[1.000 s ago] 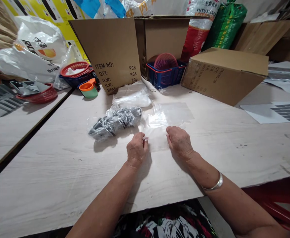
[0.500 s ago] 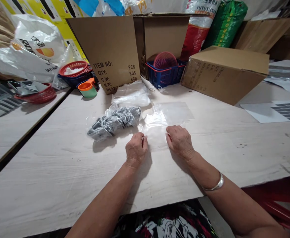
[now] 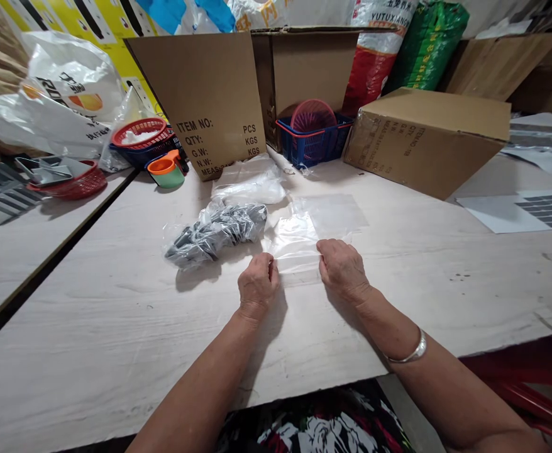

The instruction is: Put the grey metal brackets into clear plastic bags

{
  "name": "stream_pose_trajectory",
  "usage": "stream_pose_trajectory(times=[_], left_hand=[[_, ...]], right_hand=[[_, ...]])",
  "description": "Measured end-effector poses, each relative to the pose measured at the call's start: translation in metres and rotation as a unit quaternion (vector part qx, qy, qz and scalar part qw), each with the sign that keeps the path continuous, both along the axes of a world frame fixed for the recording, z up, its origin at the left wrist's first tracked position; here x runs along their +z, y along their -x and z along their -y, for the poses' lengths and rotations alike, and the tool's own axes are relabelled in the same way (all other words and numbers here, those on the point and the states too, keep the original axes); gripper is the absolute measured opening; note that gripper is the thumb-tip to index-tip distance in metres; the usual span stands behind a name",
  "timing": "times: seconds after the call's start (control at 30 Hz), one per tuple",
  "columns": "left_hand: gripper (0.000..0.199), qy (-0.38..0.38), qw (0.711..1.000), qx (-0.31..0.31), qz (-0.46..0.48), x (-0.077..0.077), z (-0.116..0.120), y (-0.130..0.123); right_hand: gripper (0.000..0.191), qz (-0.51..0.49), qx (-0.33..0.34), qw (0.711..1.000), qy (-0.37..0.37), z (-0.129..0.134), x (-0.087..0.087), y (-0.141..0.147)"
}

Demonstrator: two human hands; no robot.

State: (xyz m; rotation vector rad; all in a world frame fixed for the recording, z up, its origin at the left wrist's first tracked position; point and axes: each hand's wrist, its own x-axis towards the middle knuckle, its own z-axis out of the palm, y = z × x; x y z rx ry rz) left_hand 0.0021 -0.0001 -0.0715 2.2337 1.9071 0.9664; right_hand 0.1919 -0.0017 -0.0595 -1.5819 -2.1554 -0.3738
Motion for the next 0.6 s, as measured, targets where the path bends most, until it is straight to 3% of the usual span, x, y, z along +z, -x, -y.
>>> stream_pose_trajectory(times=[0.13,0.37,0.5,0.6], left_hand=[[0.015,0.002,1.000,0.001,0.001,0.0008,0.0007,-0.0004],[0.016,-0.008,1.000,0.002,0.003,0.0005,0.0014,-0.0010],[0.015,-0.014,1.000,-0.005,0.005,-0.0006,0.0006,-0.0001],[0.014,-0.015,1.000,-0.008,0.005,-0.0018,-0.0002,0.0010]], right_hand=[[0.022,-0.012,0.044,0.999,0.001,0.0004,0.0052,-0.0009],[0.027,0.007,0.197,0.980,-0.028,0.0013,0.0054,-0.0011],[0.021,0.019,0.200,0.979,-0.043,-0.0008,0.0004,-0.0020],[0.022,0.038,0.157,0.986,-0.046,-0.0015,0.0007,-0.0037]])
